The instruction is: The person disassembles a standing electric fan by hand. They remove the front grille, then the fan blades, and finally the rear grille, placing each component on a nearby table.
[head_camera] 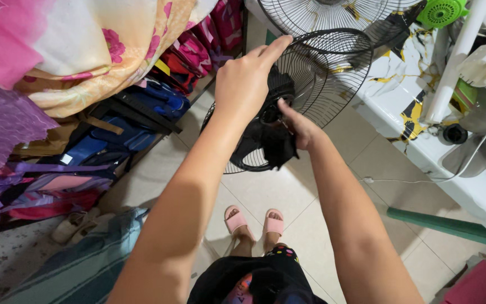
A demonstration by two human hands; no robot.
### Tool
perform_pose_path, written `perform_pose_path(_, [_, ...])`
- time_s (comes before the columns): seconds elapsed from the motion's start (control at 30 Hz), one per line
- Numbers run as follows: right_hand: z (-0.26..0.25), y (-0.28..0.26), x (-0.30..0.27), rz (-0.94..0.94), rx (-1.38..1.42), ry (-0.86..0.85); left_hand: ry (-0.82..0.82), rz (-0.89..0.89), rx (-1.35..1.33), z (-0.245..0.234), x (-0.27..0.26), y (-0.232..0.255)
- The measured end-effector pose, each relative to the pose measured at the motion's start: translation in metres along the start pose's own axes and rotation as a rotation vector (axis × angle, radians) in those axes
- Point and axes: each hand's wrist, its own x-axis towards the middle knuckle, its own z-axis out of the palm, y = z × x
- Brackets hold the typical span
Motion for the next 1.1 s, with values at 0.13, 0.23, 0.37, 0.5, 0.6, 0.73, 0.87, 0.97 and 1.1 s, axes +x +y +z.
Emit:
perform_pose_path(0.13, [0.006, -0.005, 0.005, 0.096, 0.147, -0.092, 0.031, -0.003, -0.016, 0.001, 0.000, -0.005])
perform_pose_path(0.23, [0.017, -0.009, -0.001, 0.077, 0.068, -0.136, 0.025, -0.010, 0.023, -0.001, -0.001, -0.010])
perform_pose_path(0.37, [0.033, -0.013, -0.019, -0.202, -0.721, 0.338, -0.008, -0.016, 0.020, -0.002, -0.001, -0.009])
perform_pose_path(0.5, [0.043, 0.005, -0.032, -0.442, -1.352, 0.701, -0.036, -0.012, -0.010, -0.003, -0.001, -0.005])
perform_pose_path(0.6, [0.038, 0.017, -0.030, -0.603, -1.275, 0.722, -0.027, 0.001, -0.017, -0.006, -0.006, -0.006])
perform_pose_path(0.73, [0.015, 0.015, -0.022, -0.230, -0.087, 0.076, 0.029, 0.047, -0.055, -0.011, -0.013, -0.006])
perform_pose_path(0.87, [0.005, 0.011, -0.013, 0.073, 0.326, -0.132, -0.012, 0.027, -0.056, -0.013, -0.015, -0.001])
perform_pose_path(0.97, [0.009, 0.014, -0.004, 0.071, 0.326, -0.147, -0.015, 0.002, -0.051, -0.013, -0.014, -0.004])
perform_pose_path(1.1, [0.012, 0.010, 0.000, 0.121, 0.309, -0.043, 0.001, -0.011, 0.013, -0.012, -0.013, -0.006])
